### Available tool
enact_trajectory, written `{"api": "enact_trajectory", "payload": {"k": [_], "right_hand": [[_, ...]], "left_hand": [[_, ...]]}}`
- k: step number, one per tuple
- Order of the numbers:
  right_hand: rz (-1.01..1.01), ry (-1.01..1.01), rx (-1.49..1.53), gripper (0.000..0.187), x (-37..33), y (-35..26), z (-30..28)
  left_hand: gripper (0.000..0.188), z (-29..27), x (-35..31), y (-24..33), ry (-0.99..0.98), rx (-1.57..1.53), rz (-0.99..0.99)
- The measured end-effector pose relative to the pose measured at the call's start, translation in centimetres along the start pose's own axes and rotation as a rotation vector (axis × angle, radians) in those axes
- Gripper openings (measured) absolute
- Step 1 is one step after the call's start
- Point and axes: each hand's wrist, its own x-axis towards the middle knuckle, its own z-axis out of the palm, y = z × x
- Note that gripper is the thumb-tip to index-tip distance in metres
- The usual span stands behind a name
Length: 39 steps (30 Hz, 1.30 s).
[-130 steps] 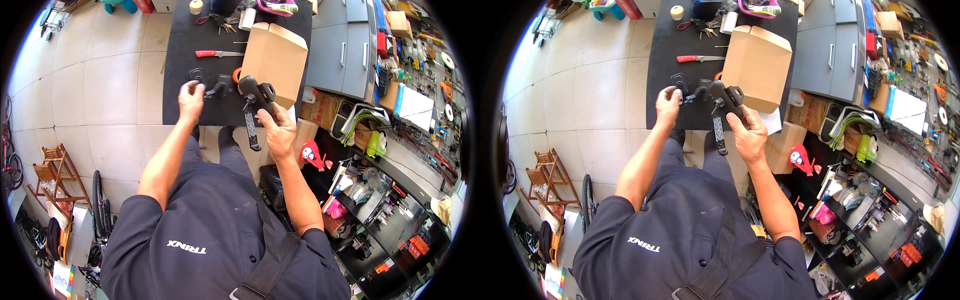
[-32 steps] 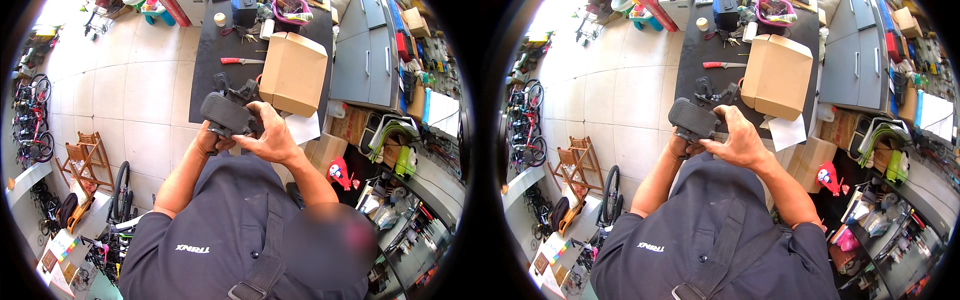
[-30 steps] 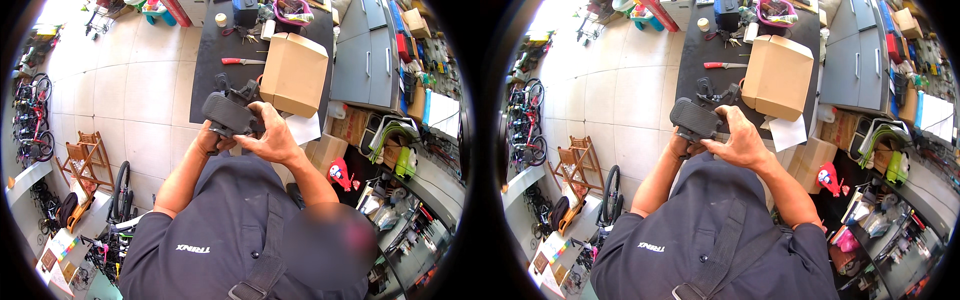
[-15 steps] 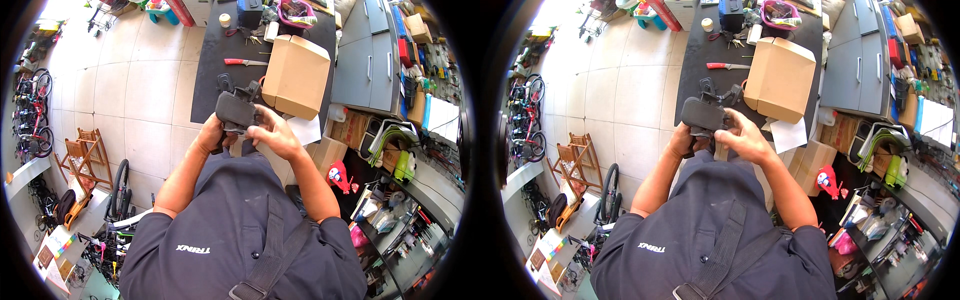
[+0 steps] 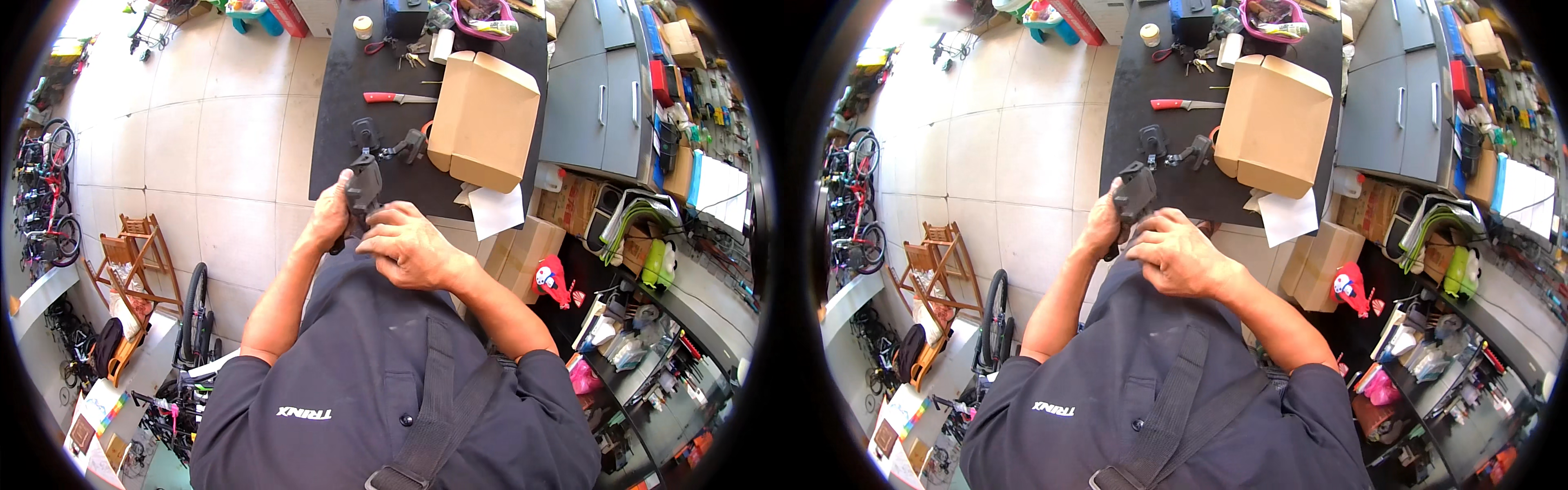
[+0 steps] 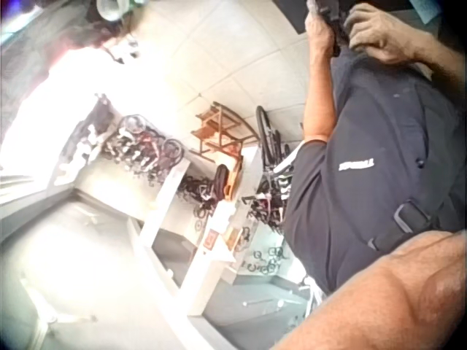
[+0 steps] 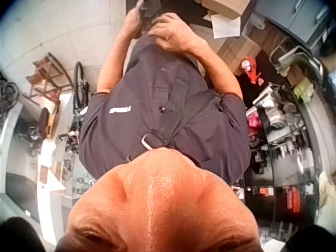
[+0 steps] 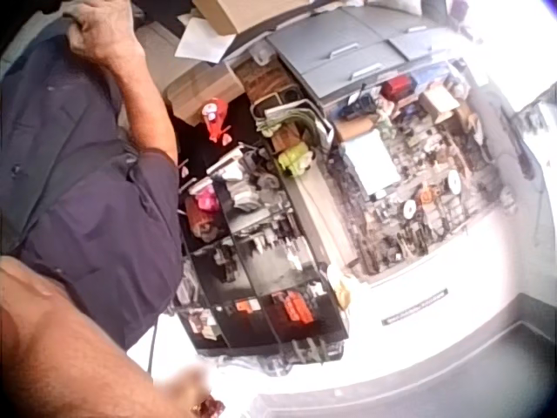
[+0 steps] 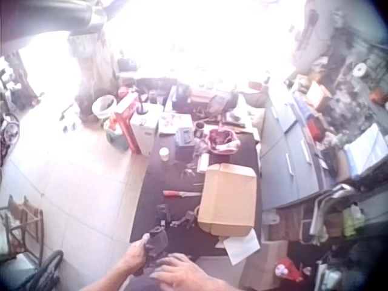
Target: The person assembles a camera mount system by hand, starting with a black plastic base and attaching a mounting bracket. They then insert a small metal screw into the assembly and tighten it to secure the components together. The task involves handling small parts and aligning them for a secure fit.
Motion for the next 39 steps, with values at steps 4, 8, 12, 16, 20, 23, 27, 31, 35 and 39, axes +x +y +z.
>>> {"api": "enact_trajectory", "payload": {"k": [4, 8, 12, 16, 20, 23, 27, 31, 35, 39], "right_hand": [[0.737, 0.030, 0.453, 0.028, 0.2, 3.7, 1.6], [1.030, -0.036, 1.444, 0.043, 1.9, 5.8, 1.8], [0.845, 0.039, 1.510, 0.051, 3.1, 6.7, 3.2], [0.685, 0.198, 0.917, 0.052, 6.1, 2.6, 2.0], [0.190, 0.186, 0.168, 0.016, 6.2, -0.4, 3.7], [0.595, 0.268, 0.278, 0.027, 4.8, 0.2, 4.1], [0.947, 0.186, 1.452, 0.069, 2.1, 3.9, 3.5], [0.716, 0.145, 1.815, 0.080, 1.4, 5.8, 4.2], [0.673, 0.131, 1.777, 0.078, 1.0, 5.1, 2.7], [0.716, 0.090, 1.930, 0.073, 0.6, 4.5, 1.0]], "left_hand": [[0.060, -2.0, -0.9, 0.8, -0.103, 0.005, 0.033], [0.046, -3.6, -0.4, 0.1, -0.048, 0.339, 0.483], [0.041, -5.5, -1.0, 2.0, -0.209, 0.566, 0.552], [0.047, -7.7, 1.0, 0.6, -0.167, 0.566, 0.486], [0.062, -6.1, 2.7, 1.5, -0.085, 0.126, 0.296], [0.059, -5.9, 2.7, 2.5, -0.120, 0.186, 0.330], [0.042, -5.5, 2.6, 2.2, -0.136, 0.446, 0.589], [0.037, -4.7, 1.8, 3.9, -0.237, 0.689, 0.734], [0.035, -4.1, 1.4, 4.1, -0.236, 0.723, 0.836], [0.034, -2.0, 0.8, 5.3, -0.305, 0.827, 0.921]]}}
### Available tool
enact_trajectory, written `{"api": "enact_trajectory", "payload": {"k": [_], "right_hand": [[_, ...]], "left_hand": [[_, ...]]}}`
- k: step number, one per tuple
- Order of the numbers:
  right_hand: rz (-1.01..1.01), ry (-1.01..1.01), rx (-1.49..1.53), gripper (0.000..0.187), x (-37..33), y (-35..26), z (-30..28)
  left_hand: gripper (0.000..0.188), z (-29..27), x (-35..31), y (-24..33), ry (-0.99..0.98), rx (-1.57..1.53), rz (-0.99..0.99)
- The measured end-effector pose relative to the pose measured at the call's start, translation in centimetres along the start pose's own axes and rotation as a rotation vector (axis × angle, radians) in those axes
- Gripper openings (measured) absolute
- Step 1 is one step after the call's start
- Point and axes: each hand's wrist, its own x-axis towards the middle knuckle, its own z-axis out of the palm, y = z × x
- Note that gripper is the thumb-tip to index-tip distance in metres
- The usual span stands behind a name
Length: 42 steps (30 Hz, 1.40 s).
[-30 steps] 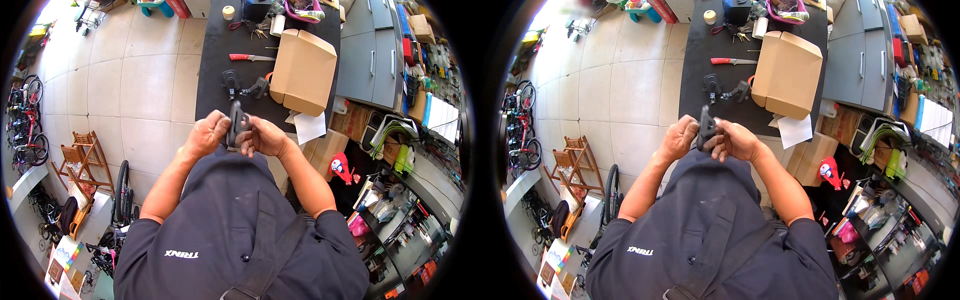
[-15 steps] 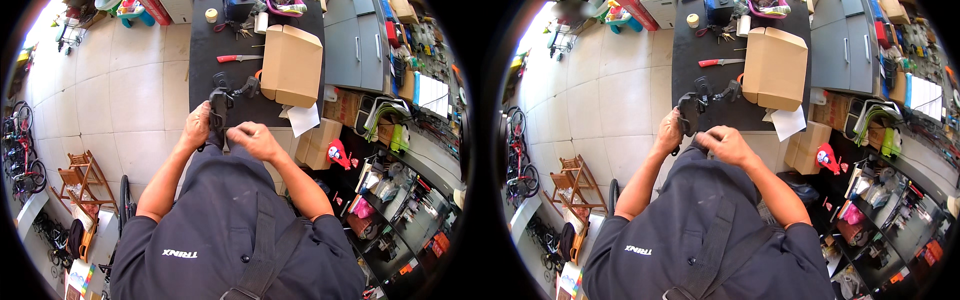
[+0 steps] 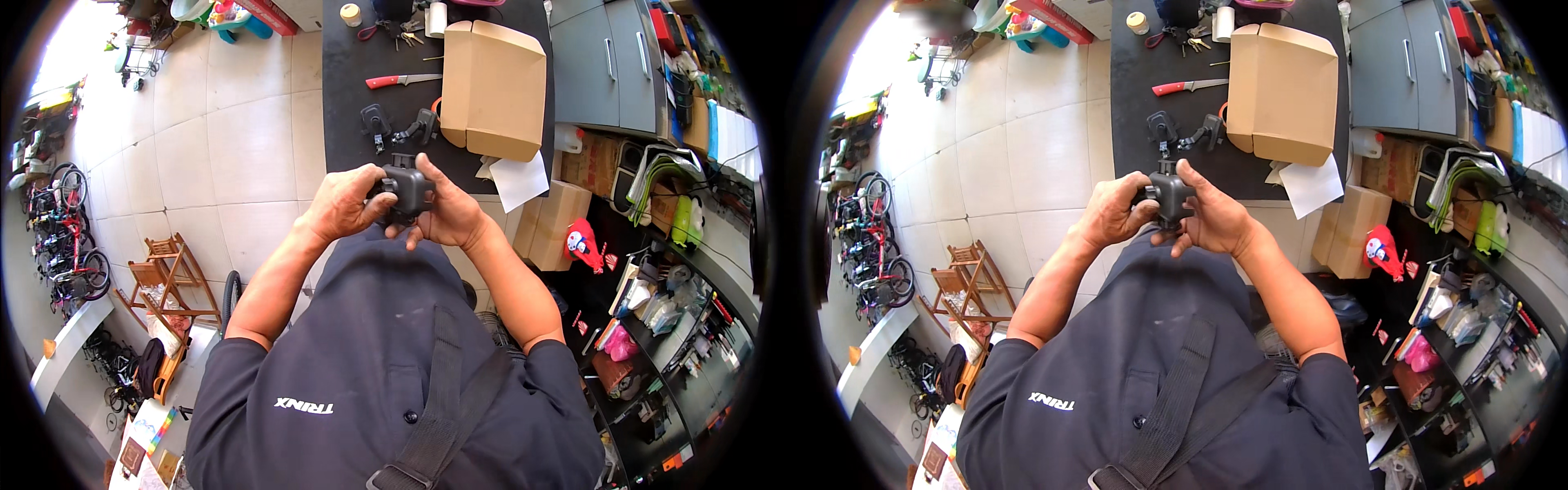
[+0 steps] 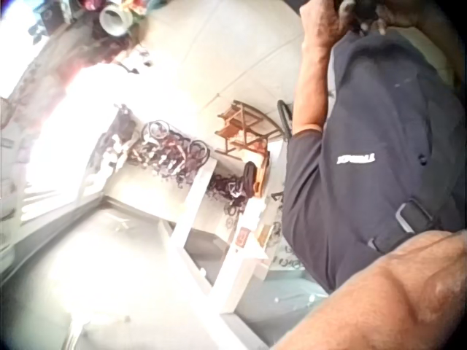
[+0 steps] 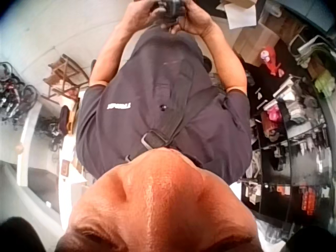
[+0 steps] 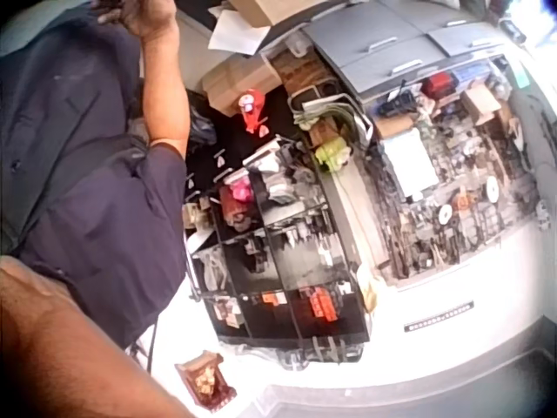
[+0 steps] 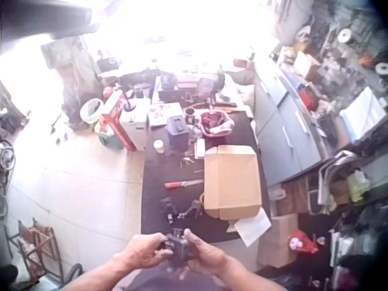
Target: The person assembles a camera mount system by hand, starting with a black plastic base and attaching a mounting bracket. They then insert a small metal screw into the assembly and tighten it to secure the components together. The task involves handling small parts and aligning them for a secure fit.
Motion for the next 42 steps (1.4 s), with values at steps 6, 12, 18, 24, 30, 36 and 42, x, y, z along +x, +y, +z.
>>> {"api": "enact_trajectory", "payload": {"k": [6, 12, 18, 24, 30, 36, 42], "right_hand": [[-0.740, 0.390, -1.142, 0.081, -0.6, -0.2, 0.9], [-0.760, 0.230, -1.285, 0.085, -3.3, -0.5, 0.9], [-0.334, 0.291, -0.222, 0.068, -2.4, -0.5, -2.3], [-0.089, 0.093, -0.203, 0.062, -2.4, -1.5, -2.1], [-0.620, 0.272, -0.757, 0.106, 0.0, -1.0, -1.0], [-0.733, 0.280, -1.020, 0.114, 2.1, -1.4, 0.8], [-0.718, 0.301, -0.675, 0.105, 5.9, -0.1, 3.0]], "left_hand": [[0.044, 2.6, 0.9, 1.8, 0.097, -0.414, -0.542], [0.048, 4.5, -0.2, 3.1, 0.145, -0.646, -0.673], [0.034, 5.0, -0.8, 4.4, 0.156, -0.073, -0.340], [0.033, 3.6, 0.1, 3.8, 0.080, 0.050, -0.144], [0.049, 2.9, 1.6, 3.6, 0.097, -0.463, -0.600], [0.059, -0.6, 2.5, 2.3, 0.005, -0.865, -0.918], [0.048, -3.7, 1.6, -1.2, -0.025, -1.108, -0.876]]}}
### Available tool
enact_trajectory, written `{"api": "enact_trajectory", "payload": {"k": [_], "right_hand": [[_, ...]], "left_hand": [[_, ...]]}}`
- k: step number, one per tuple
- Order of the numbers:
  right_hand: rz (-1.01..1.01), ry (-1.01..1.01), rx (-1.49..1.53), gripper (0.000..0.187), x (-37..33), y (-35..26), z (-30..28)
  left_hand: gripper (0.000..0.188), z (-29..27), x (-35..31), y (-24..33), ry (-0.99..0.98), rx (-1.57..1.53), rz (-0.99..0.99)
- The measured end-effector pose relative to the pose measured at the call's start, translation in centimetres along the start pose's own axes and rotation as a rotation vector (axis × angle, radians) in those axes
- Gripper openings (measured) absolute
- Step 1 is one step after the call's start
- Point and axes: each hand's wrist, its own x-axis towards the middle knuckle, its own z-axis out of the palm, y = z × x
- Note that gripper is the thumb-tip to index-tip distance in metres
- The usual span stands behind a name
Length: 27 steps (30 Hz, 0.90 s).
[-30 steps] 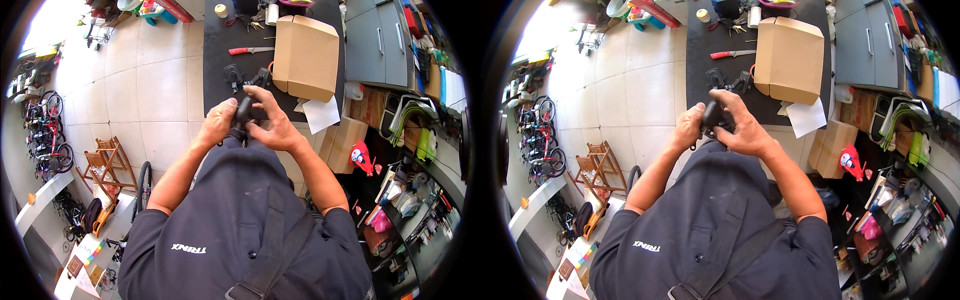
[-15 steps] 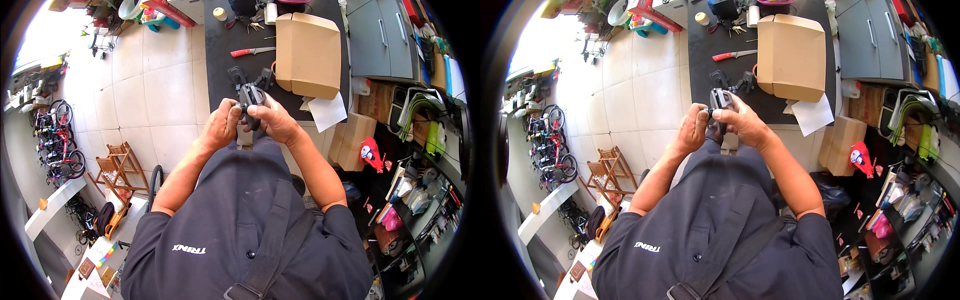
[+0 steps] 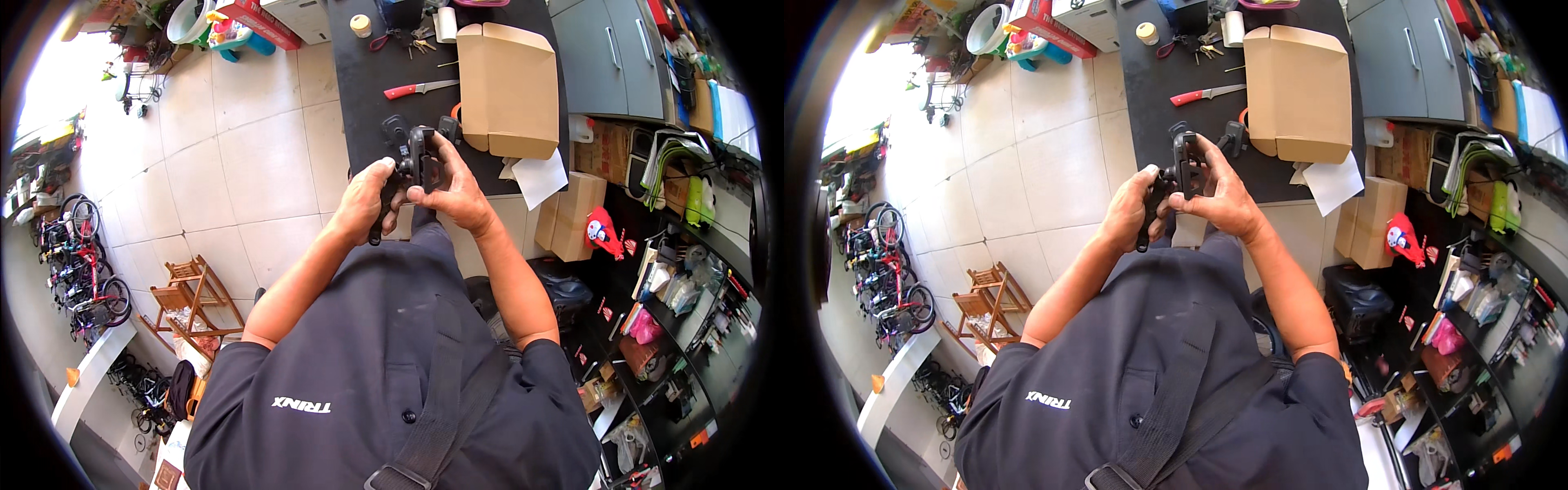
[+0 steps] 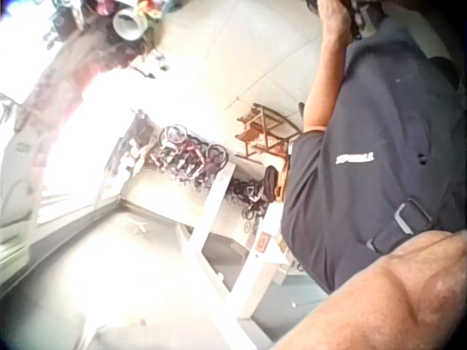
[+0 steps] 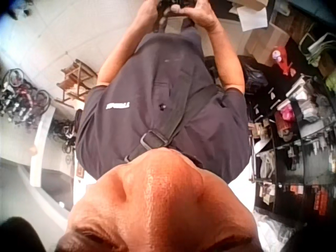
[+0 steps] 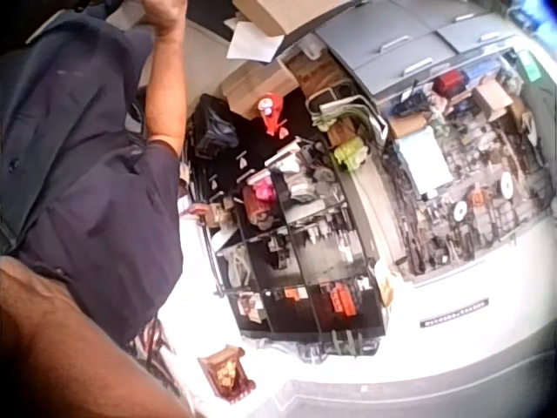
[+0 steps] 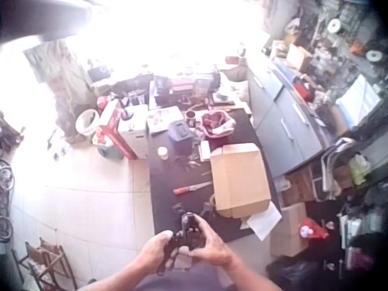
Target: The person assembles a camera mount system by hand, starting with a black plastic base and attaching a mounting bracket. They then insert a small metal screw into the assembly and tighten it to secure the components together. The task involves handling small parts and aligning them for a secure fit.
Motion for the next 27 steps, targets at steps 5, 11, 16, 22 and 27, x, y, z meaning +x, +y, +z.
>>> {"api": "enact_trajectory", "payload": {"k": [5, 11, 16, 22, 27], "right_hand": [[0.033, 0.055, 0.015, 0.104, 1.5, 1.0, 2.5], [0.075, 0.063, 0.083, 0.102, 2.4, 2.4, 3.2], [0.336, 0.028, -0.091, 0.110, 2.6, 4.8, 2.3], [0.608, -0.004, -0.165, 0.083, 2.0, 12.1, -6.6], [0.629, 0.576, -0.619, 0.072, 4.3, 20.2, -16.4]], "left_hand": [[0.033, -3.1, -0.4, 0.5, -0.018, -0.017, 0.042], [0.033, -4.9, -0.3, 0.2, -0.023, 0.031, 0.122], [0.022, -6.3, 1.0, -1.1, 0.025, 0.164, -0.030], [0.024, -10.5, 4.1, -8.1, 0.117, 0.119, -0.122], [0.026, -13.7, 8.6, -14.2, 0.201, 0.164, -0.151]]}}
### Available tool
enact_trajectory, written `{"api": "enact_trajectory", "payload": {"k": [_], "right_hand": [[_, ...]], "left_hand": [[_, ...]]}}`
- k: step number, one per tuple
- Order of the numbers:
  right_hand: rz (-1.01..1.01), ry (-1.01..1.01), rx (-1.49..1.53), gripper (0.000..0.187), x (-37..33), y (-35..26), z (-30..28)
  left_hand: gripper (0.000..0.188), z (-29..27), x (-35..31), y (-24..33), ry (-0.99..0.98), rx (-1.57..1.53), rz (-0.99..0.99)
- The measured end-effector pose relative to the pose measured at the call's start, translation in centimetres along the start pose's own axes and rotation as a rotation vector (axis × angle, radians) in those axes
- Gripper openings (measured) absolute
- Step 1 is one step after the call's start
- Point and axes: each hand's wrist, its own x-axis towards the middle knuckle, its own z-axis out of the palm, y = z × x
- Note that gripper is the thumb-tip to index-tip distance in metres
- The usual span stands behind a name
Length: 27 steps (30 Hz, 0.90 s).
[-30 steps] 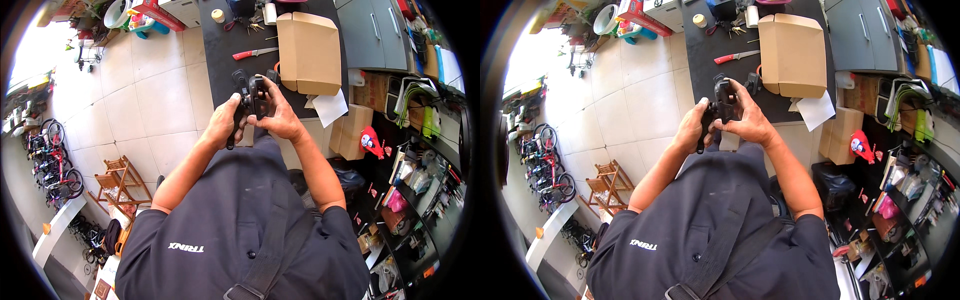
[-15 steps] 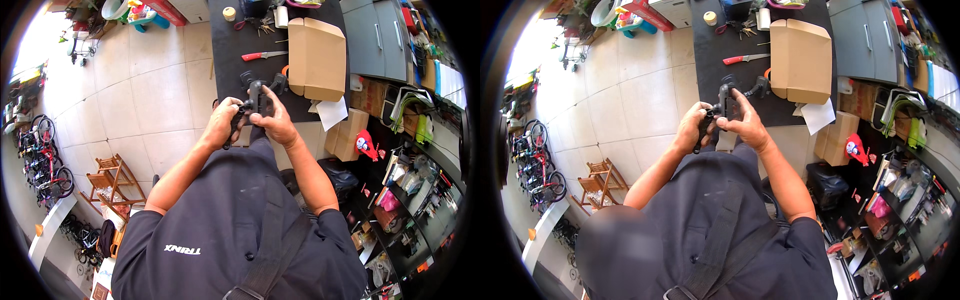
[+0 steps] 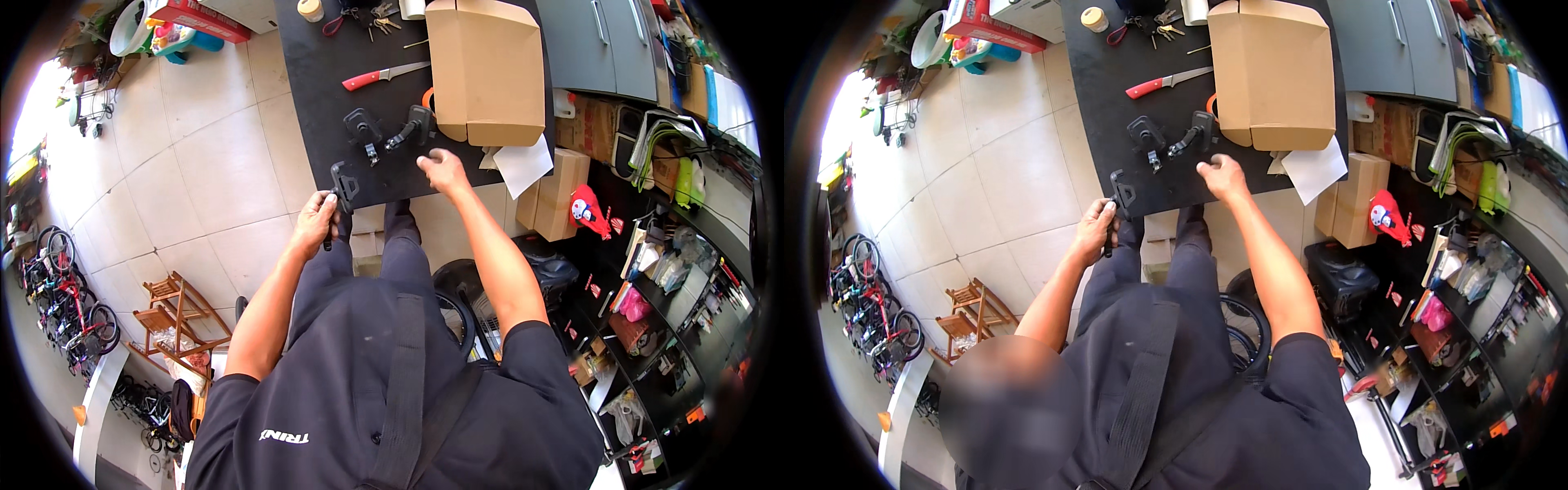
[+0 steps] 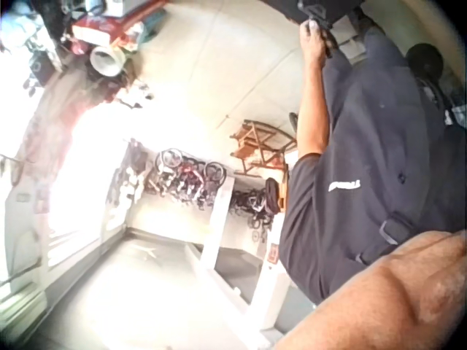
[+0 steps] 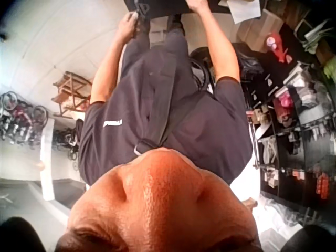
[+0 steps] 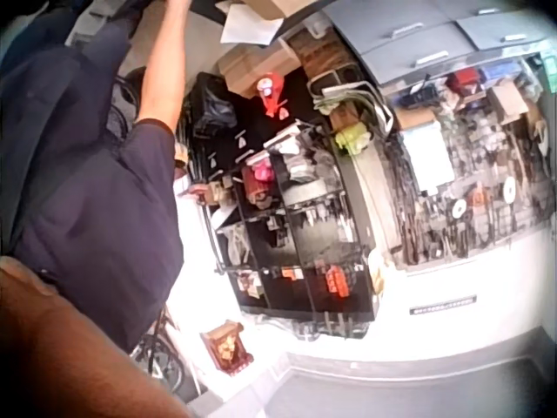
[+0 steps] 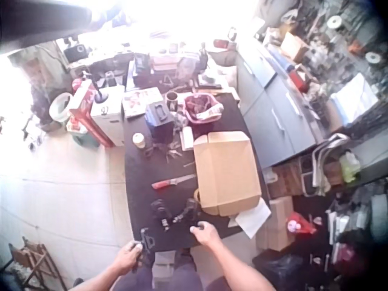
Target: The person assembles a camera mount system by hand, starting with a black plastic base and attaching a mounting bracket. They then insert a small metal screw into the assembly and tighten it to secure the components together. The task involves handling small parts and aligning them for a secure fit.
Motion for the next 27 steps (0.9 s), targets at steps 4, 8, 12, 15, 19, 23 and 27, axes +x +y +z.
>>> {"api": "enact_trajectory", "payload": {"k": [4, 8, 12, 15, 19, 23, 27], "right_hand": [[0.050, 0.102, 0.066, 0.058, 4.1, 0.6, 1.1], [0.172, 0.075, 0.284, 0.042, 4.2, -2.2, 2.1], [-0.077, 0.168, 0.175, 0.038, 6.5, 1.3, 3.3], [-0.216, 0.303, 0.005, 0.036, 2.7, -2.4, 2.2], [-0.492, 0.492, -0.223, 0.033, -0.2, -3.2, 0.2], [-0.580, 0.556, -0.245, 0.038, -2.4, -4.6, -1.3], [-0.576, 0.506, -0.266, 0.035, -4.5, -5.8, -2.7]], "left_hand": [[0.031, -0.8, 4.6, -4.1, 0.106, -0.163, -0.122], [0.036, -0.5, 8.3, -6.8, 0.203, -0.305, -0.074], [0.044, 1.4, 10.5, -6.9, 0.235, -0.053, 0.031], [0.042, 3.2, 11.7, -7.6, 0.281, 0.014, 0.100], [0.052, 4.7, 11.7, -7.4, 0.369, 0.260, 0.181], [0.059, 5.1, 10.7, -6.0, 0.354, 0.277, 0.186], [0.055, 3.5, 10.7, -6.9, 0.365, 0.212, 0.209]]}}
